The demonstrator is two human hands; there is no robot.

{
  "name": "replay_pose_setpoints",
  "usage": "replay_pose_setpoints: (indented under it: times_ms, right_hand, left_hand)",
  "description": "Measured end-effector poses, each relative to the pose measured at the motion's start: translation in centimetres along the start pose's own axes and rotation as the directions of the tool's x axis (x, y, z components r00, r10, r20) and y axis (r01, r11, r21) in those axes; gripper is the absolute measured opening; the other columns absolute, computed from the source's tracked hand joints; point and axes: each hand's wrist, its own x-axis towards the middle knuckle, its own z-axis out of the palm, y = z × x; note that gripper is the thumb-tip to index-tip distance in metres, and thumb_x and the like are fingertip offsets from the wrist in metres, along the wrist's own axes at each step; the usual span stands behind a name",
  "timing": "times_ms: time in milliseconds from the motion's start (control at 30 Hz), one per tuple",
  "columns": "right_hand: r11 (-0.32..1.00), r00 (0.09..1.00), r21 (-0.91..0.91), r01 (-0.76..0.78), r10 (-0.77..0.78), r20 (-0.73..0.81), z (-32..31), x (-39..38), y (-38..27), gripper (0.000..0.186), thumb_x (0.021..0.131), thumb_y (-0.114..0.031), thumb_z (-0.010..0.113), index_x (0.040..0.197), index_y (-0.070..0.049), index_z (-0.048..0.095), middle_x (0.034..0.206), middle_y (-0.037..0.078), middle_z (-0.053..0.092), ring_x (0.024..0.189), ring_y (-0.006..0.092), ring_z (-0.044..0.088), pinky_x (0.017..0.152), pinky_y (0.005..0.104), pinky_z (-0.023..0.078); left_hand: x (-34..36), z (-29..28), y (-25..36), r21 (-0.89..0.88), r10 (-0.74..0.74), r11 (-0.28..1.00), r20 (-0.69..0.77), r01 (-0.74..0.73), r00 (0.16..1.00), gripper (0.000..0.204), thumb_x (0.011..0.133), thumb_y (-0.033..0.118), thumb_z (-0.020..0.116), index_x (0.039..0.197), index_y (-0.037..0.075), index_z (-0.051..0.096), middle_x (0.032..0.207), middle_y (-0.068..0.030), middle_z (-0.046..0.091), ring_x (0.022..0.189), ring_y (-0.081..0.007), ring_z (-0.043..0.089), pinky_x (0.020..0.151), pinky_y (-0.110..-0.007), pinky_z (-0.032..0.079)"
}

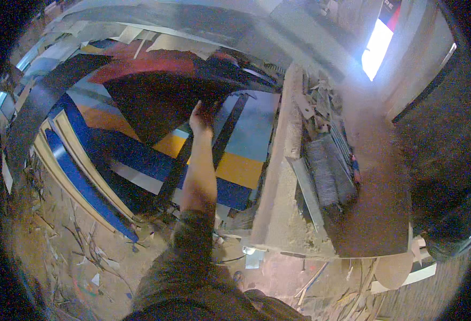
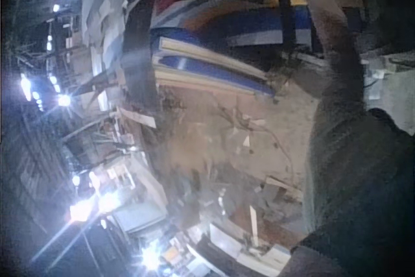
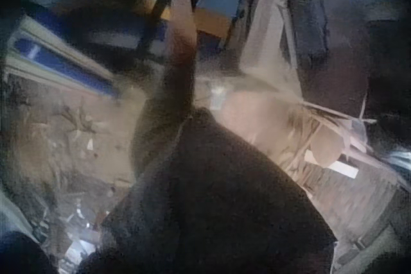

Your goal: The person applies a liquid finish to a dark wooden board using a sponge, then flips the board and repeats the process on the lighter side. They pour more finish from a bottle onto the board and spread it evenly across the surface.

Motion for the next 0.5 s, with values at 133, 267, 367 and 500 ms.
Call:
replay_pose_setpoints:
  times_ms: [133, 267, 367, 500]
  right_hand:
    - [1.000, 1.000, 0.000, -0.022, 0.022, 0.015, 0.9, -0.3, 0.0, 0.036, 0.082, -0.025, 0.064, 0.111, -0.002, 0.063, 0.099, 0.020, 0.066, 0.090, 0.0353, 0.066, 0.078, 0.0440, 0.052]
    - [0.999, 0.999, -0.018, -0.034, 0.035, 0.022, 1.3, -0.5, -0.3, 0.038, 0.083, -0.025, 0.065, 0.113, -0.003, 0.063, 0.101, 0.020, 0.066, 0.091, 0.0353, 0.066, 0.079, 0.0439, 0.052]
    - [0.998, 0.999, -0.040, -0.039, 0.040, 0.034, 1.1, -0.9, -0.6, 0.039, 0.083, -0.026, 0.065, 0.114, -0.003, 0.062, 0.102, 0.021, 0.066, 0.092, 0.0354, 0.066, 0.080, 0.0439, 0.052]
    - [0.998, 0.999, -0.055, -0.011, 0.013, 0.042, 1.3, -1.2, -0.9, 0.041, 0.083, -0.027, 0.066, 0.116, -0.003, 0.062, 0.104, 0.021, 0.066, 0.093, 0.0355, 0.066, 0.081, 0.0438, 0.052]
  left_hand:
    - [1.8, -3.8, 3.2, 0.057, 0.011, 0.998, -0.029, -0.010, 1.000, 0.044, 0.100, 0.019, 0.053, 0.137, -0.005, 0.045, 0.139, -0.0193, 0.052, 0.127, -0.0357, 0.050, 0.109, -0.048, 0.044]
    - [2.1, -8.3, 7.0, 0.190, 0.070, 0.981, -0.157, -0.039, 0.985, 0.058, 0.102, 0.031, 0.056, 0.145, -0.002, 0.036, 0.144, -0.0182, 0.045, 0.134, -0.0341, 0.044, 0.110, -0.046, 0.046]
    - [2.3, -12.7, 9.0, 0.199, 0.103, 0.978, -0.194, -0.064, 0.976, 0.058, 0.095, 0.028, 0.068, 0.142, 0.006, 0.042, 0.139, -0.0115, 0.050, 0.128, -0.0292, 0.050, 0.106, -0.042, 0.049]
    - [2.0, -18.8, 9.8, 0.154, 0.138, 0.983, -0.295, -0.096, 0.945, 0.057, 0.084, 0.015, 0.081, 0.133, 0.009, 0.051, 0.118, -0.0087, 0.064, 0.104, -0.0262, 0.065, 0.091, -0.039, 0.056]
